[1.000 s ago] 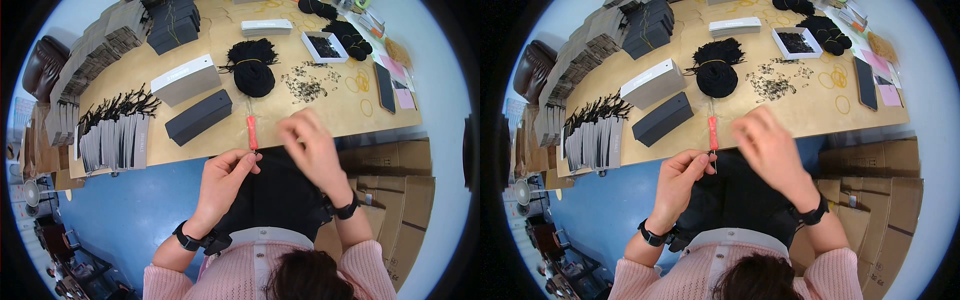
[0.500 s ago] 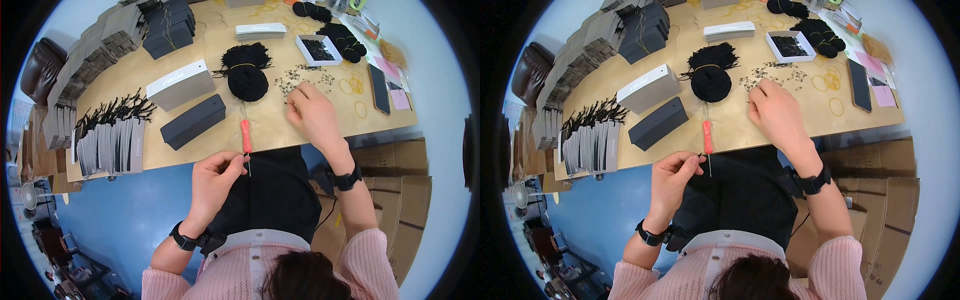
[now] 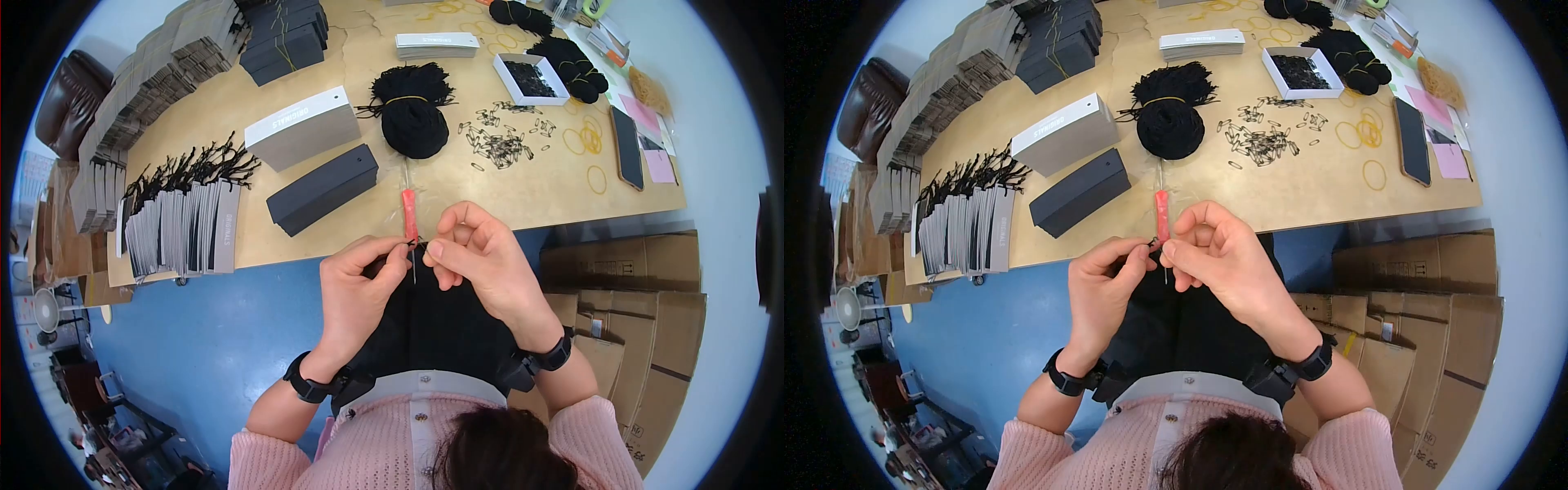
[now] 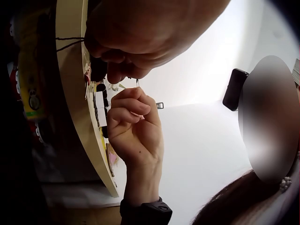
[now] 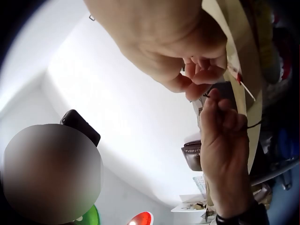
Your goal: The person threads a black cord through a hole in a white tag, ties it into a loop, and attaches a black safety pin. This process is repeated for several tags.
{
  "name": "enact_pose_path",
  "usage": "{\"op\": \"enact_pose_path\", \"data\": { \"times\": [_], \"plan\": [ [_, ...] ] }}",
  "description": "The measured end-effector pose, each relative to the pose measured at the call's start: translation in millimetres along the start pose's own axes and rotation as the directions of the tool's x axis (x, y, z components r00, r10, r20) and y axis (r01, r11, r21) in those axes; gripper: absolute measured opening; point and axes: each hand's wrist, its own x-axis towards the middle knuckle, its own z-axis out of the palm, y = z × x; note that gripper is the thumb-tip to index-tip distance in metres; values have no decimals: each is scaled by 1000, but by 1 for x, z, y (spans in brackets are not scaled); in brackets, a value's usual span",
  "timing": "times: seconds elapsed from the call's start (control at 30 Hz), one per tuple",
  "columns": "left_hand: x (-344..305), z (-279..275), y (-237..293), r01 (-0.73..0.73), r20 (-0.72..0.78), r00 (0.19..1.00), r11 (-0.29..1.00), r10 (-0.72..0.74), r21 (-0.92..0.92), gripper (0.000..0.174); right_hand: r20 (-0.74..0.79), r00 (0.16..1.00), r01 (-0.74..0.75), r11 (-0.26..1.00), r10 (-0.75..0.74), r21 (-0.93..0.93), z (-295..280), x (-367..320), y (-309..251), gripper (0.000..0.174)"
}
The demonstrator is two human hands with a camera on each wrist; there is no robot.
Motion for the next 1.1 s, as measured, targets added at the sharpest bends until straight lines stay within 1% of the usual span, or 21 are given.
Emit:
{"op": "enact_pose_path", "data": {
  "times": [0.13, 0.17, 0.23, 0.3, 0.43, 0.63, 0.7, 0.73, 0.8, 0.83, 0.87, 0.9, 0.93, 1.0, 1.03, 1.1],
  "plan": [
    [-1, -1, -3, -86, -1, 996, 995, 86, 44, 12, 7, 1000, -23, 999, 22, 43, 0, 4, 10, 18],
    [-1, -2, -1, -85, -2, 996, 995, 85, 44, 12, 8, 1000, -25, 999, 25, 47, 0, 5, 11, 17],
    [-1, -2, 4, -125, 4, 992, 986, 126, 113, 12, 9, 1000, -29, 998, 28, 51, 0, 5, 12, 17],
    [-1, -3, 3, -130, 5, 991, 985, 130, 117, 12, 7, 999, -53, 996, 53, 78, 1, 5, 13, 16],
    [-1, -3, 4, -125, -1, 992, 984, 126, 129, 11, -2, 998, -63, 996, 63, 56, 3, 2, 12, 16],
    [-3, -3, -2, -92, 3, 996, 991, 92, 93, 11, -26, 999, -21, 999, 21, 26, 11, 0, 11, 14],
    [-3, -3, -1, -81, 15, 997, 994, 80, 68, 12, -81, 996, 18, 992, -28, -122, 13, -1, 11, 13],
    [-3, -2, 1, -69, 27, 997, 997, 68, 43, 12, -80, 996, 18, 992, -28, -122, 13, -2, 11, 13],
    [-4, -3, 4, -58, 34, 998, 997, 57, 52, 12, -69, 990, 97, 940, -126, -328, 14, -4, 9, 14],
    [-4, -3, 5, -48, 42, 998, 997, 46, 61, 13, -68, 990, 98, 940, -126, -328, 15, -6, 4, 14],
    [-4, -4, 4, -48, 41, 998, 997, 45, 61, 13, -15, 970, 197, 822, -243, -535, 15, -9, -4, 17],
    [-3, -4, 3, -47, 50, 998, 997, 44, 56, 13, 62, 938, 283, 649, -342, -707, 15, -11, -9, 20],
    [-3, -4, 2, -46, 58, 997, 998, 43, 51, 13, 62, 938, 283, 648, -342, -707, 13, -10, -9, 20],
    [-3, -5, 2, -58, 69, 996, 996, 53, 64, 13, 255, 805, 463, 298, -536, -835, 8, -6, -4, 20],
    [-4, -5, 2, -69, 79, 995, 995, 63, 79, 13, 255, 804, 463, 297, -536, -835, 5, -5, -3, 20],
    [-4, -6, 2, -80, 98, 993, 993, 72, 86, 14, 343, 768, 500, 173, -540, -848, 2, -3, -3, 16]
  ]
}}
